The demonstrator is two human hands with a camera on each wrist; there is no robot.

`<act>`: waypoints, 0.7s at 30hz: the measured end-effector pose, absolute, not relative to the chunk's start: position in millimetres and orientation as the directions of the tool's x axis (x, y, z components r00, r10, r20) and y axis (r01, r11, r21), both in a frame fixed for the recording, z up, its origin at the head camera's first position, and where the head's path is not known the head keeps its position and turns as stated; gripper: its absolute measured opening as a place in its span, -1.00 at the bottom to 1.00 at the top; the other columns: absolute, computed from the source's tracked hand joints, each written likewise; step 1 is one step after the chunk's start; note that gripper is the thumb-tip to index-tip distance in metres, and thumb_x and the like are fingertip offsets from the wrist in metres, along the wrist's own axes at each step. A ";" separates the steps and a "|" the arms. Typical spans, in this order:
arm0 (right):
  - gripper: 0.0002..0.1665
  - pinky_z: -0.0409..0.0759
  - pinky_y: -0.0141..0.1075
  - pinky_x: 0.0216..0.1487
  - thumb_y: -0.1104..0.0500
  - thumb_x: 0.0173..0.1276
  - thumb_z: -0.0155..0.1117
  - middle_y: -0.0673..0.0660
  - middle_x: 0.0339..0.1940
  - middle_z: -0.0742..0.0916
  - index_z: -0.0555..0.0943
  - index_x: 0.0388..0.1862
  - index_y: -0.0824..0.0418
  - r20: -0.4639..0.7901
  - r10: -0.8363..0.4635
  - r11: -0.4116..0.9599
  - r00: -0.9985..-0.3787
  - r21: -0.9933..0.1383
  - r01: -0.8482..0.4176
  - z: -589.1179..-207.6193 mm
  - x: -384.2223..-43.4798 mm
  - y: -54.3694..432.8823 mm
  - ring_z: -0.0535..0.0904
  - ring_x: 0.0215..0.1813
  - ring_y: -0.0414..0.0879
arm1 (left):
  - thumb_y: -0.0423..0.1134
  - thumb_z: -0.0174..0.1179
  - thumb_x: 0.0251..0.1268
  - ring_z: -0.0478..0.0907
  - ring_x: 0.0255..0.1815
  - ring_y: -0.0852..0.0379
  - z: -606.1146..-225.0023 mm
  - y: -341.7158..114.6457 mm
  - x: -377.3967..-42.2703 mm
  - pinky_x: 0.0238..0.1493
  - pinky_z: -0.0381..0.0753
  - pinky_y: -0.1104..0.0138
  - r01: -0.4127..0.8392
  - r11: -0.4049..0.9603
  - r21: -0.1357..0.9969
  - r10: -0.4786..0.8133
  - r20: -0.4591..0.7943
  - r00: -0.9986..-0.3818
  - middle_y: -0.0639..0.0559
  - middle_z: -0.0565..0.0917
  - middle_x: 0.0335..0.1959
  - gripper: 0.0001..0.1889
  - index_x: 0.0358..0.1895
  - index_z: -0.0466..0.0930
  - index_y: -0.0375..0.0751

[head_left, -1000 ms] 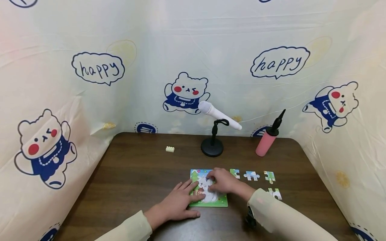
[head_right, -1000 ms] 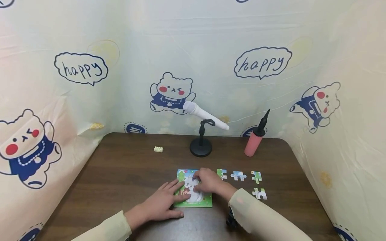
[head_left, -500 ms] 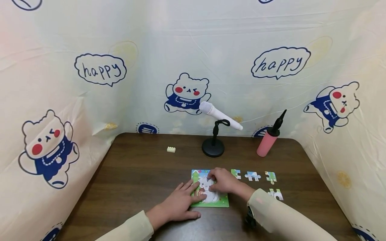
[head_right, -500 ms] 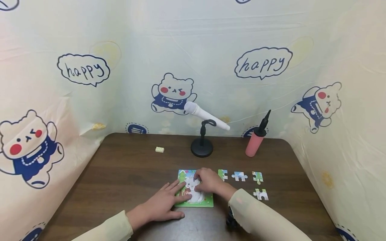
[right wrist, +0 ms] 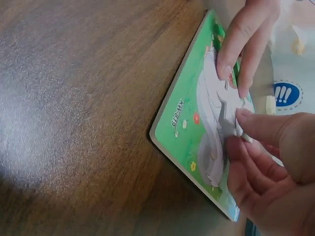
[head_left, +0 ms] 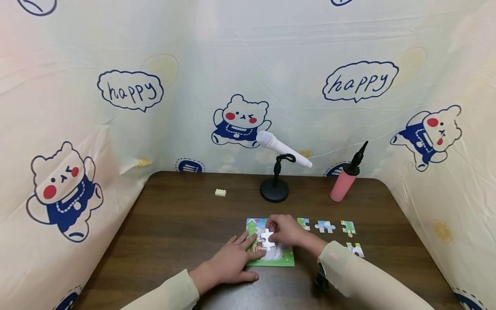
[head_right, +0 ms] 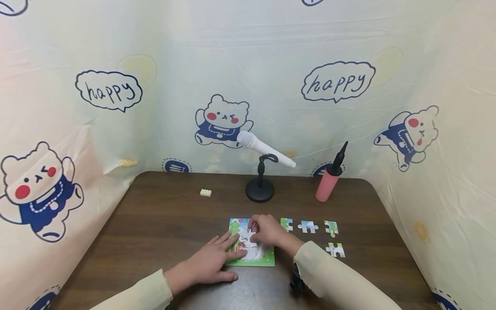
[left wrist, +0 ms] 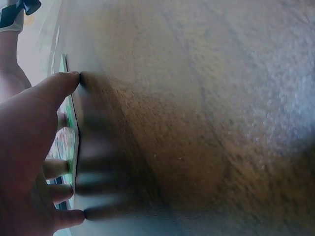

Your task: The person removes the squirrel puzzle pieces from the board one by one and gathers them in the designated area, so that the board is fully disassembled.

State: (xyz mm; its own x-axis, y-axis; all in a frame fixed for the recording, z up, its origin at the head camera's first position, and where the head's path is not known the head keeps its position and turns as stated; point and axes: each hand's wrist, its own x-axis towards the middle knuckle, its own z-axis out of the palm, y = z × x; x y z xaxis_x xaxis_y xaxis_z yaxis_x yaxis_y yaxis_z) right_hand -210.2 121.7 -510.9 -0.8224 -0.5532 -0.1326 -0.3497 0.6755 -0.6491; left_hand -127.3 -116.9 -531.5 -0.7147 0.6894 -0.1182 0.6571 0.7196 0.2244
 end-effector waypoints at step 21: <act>-0.75 0.64 -0.23 -0.37 0.25 0.34 0.47 0.12 -0.28 0.68 0.66 -0.04 0.26 -0.183 -0.482 0.602 -0.857 -0.780 -0.172 -490.9 -211.1 224.3 0.59 -0.27 -0.01 | 0.39 0.09 0.40 0.05 0.65 -0.31 -535.9 -118.6 -127.7 0.39 0.30 -0.32 0.652 0.713 0.260 0.694 -0.121 -0.710 -0.14 0.15 0.66 -0.33 0.54 0.31 0.42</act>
